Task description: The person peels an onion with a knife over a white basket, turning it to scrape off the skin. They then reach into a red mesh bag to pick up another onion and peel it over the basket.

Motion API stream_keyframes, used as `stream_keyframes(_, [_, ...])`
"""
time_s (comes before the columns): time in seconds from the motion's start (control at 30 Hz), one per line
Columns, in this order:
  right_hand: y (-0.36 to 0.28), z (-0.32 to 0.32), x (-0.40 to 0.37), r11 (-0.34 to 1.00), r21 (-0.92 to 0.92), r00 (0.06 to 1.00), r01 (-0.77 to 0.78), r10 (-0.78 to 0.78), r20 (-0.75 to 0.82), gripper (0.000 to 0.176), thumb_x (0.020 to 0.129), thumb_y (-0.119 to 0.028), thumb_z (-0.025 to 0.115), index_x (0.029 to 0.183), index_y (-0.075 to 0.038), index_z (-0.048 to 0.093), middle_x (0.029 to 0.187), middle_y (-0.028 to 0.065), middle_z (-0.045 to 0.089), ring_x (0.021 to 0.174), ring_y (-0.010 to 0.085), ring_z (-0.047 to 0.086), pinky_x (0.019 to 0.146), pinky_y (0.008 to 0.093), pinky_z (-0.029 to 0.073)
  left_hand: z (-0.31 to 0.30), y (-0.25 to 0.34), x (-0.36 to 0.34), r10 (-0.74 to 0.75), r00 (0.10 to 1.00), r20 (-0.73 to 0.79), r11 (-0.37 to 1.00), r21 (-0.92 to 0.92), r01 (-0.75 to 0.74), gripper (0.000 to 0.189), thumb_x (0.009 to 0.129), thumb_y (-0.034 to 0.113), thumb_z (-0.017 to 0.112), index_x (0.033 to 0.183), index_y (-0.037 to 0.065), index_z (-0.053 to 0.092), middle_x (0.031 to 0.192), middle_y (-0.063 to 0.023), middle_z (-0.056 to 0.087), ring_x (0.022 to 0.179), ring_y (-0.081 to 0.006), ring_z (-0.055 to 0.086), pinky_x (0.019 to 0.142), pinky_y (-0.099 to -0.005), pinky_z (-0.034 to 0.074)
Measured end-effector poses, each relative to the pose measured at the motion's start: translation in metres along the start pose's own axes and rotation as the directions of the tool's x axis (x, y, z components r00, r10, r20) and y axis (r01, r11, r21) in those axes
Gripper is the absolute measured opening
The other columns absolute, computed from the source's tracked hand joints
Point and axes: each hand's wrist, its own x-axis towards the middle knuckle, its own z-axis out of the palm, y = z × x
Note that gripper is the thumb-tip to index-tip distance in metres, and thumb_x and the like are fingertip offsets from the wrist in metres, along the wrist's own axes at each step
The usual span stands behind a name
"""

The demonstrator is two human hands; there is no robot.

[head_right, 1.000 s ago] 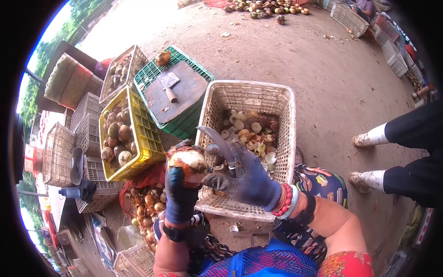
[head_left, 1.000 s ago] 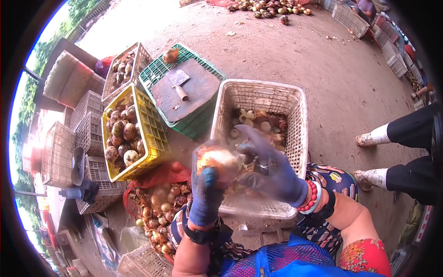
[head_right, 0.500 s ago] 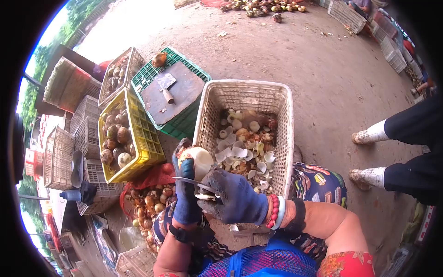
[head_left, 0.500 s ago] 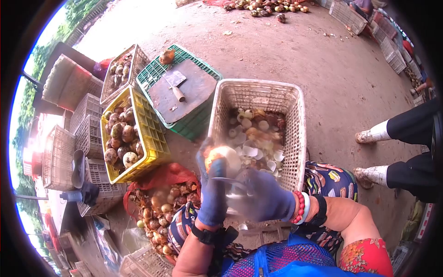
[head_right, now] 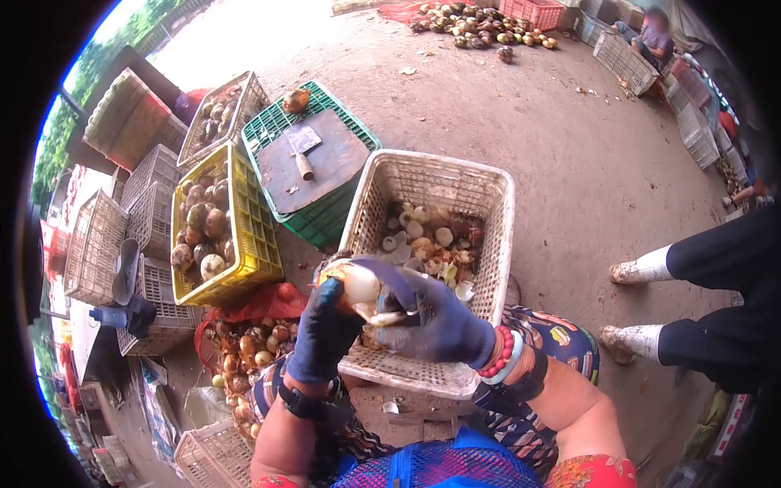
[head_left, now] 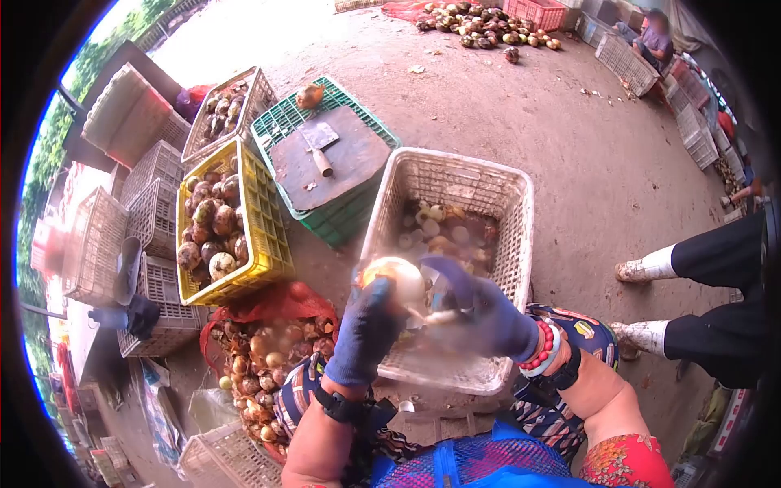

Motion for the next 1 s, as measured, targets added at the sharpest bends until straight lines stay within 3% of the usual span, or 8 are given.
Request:
stream_keyframes(0.2, [-0.001,-0.013,0.002,0.895,-0.439,0.938,-0.079,0.216,0.272,0.053,0.084,-0.027,0.082,0.125,-0.001,0.061,0.098,0.0087,0.068,0.092,0.0144,0.064,0.079,0.0298,0.053,0.001,0.009,0.005,-0.157,0.987,-0.047,0.905,-0.407,0.124,0.06,0.097,0.049,0.06,0.137,0.005,0.048,0.12,-0.0178,0.064,0.109,-0.0343,0.066,0.102,-0.0471,0.051])
stream_keyframes(0.3, [-0.005,-0.014,0.001,0.908,-0.263,0.929,-0.326,0.36,0.092,0.049,0.088,-0.036,0.078,0.12,-0.001,0.064,0.089,0.0075,0.07,0.083,0.0162,0.066,0.074,0.0326,0.055,-0.001,0.012,0.007,-0.134,0.99,-0.044,0.886,-0.452,0.099,0.057,0.099,0.052,0.056,0.134,0.008,0.05,0.12,-0.0139,0.064,0.11,-0.0308,0.064,0.101,-0.0439,0.05])
stream_keyframes(0.43, [0.018,-0.005,0.001,0.856,-0.497,0.987,-0.14,0.082,-0.138,0.053,0.097,-0.01,0.057,0.148,-0.004,0.046,0.1,0.0149,0.066,0.079,0.0144,0.063,0.073,0.0326,0.052,0.01,0.018,0.006,-0.063,0.994,-0.094,0.876,-0.482,0.01,0.049,0.102,0.049,0.053,0.126,0.007,0.054,0.116,-0.0082,0.064,0.107,-0.0212,0.062,0.099,-0.0401,0.049])
stream_keyframes(0.63, [0.028,0.014,0.008,0.741,-0.671,0.949,0.006,-0.216,-0.23,0.036,0.094,-0.02,0.064,0.123,0.0,0.058,0.084,0.0205,0.065,0.074,0.0395,0.065,0.067,0.0433,0.053,0.014,0.019,0.005,-0.022,0.994,-0.107,0.843,-0.536,-0.039,0.048,0.099,0.049,0.058,0.124,0.008,0.057,0.115,-0.0082,0.065,0.106,-0.022,0.062,0.097,-0.0403,0.049])
stream_keyframes(0.73, [0.012,0.033,0.004,0.616,-0.785,0.952,-0.071,-0.193,-0.237,0.039,0.093,-0.016,0.063,0.128,-0.001,0.053,0.096,0.0222,0.064,0.083,0.0426,0.064,0.072,0.0461,0.053,0.01,0.017,0.007,-0.008,0.987,-0.159,0.811,-0.578,-0.087,0.046,0.099,0.047,0.058,0.123,0.008,0.059,0.116,-0.0081,0.066,0.106,-0.0228,0.062,0.097,-0.0403,0.049])
stream_keyframes(0.8, [0.021,0.028,0.011,0.483,-0.867,0.941,0.121,-0.334,-0.055,0.046,0.096,-0.016,0.059,0.137,0.003,0.047,0.123,0.0225,0.059,0.09,0.0375,0.066,0.077,0.0432,0.055,0.009,0.015,0.01,0.01,0.985,-0.173,0.824,-0.557,-0.106,0.047,0.098,0.049,0.059,0.126,0.011,0.058,0.116,-0.008,0.066,0.106,-0.0245,0.064,0.095,-0.0412,0.051])
stream_keyframes(0.93, [0.002,0.031,0.023,0.685,-0.709,0.932,0.168,-0.345,-0.113,0.056,0.098,-0.018,0.059,0.146,0.003,0.039,0.144,0.023,0.051,0.109,0.0345,0.065,0.089,0.04,0.055,0.015,0.009,0.008,0.036,0.985,-0.169,0.901,-0.421,-0.106,0.053,0.095,0.054,0.06,0.132,0.016,0.057,0.117,-0.0073,0.068,0.107,-0.0263,0.065,0.093,-0.0421,0.053])
stream_keyframes(1.0, [0.007,0.028,0.032,0.746,-0.614,0.892,0.257,-0.428,-0.147,0.059,0.09,-0.011,0.067,0.143,0.001,0.043,0.129,0.0224,0.059,0.108,0.0332,0.066,0.09,0.0401,0.053,0.018,0.003,0.006,0.032,0.99,-0.136,0.933,-0.35,-0.078,0.056,0.095,0.057,0.059,0.133,0.015,0.057,0.117,-0.0067,0.068,0.107,-0.0239,0.064,0.092,-0.0402,0.052])
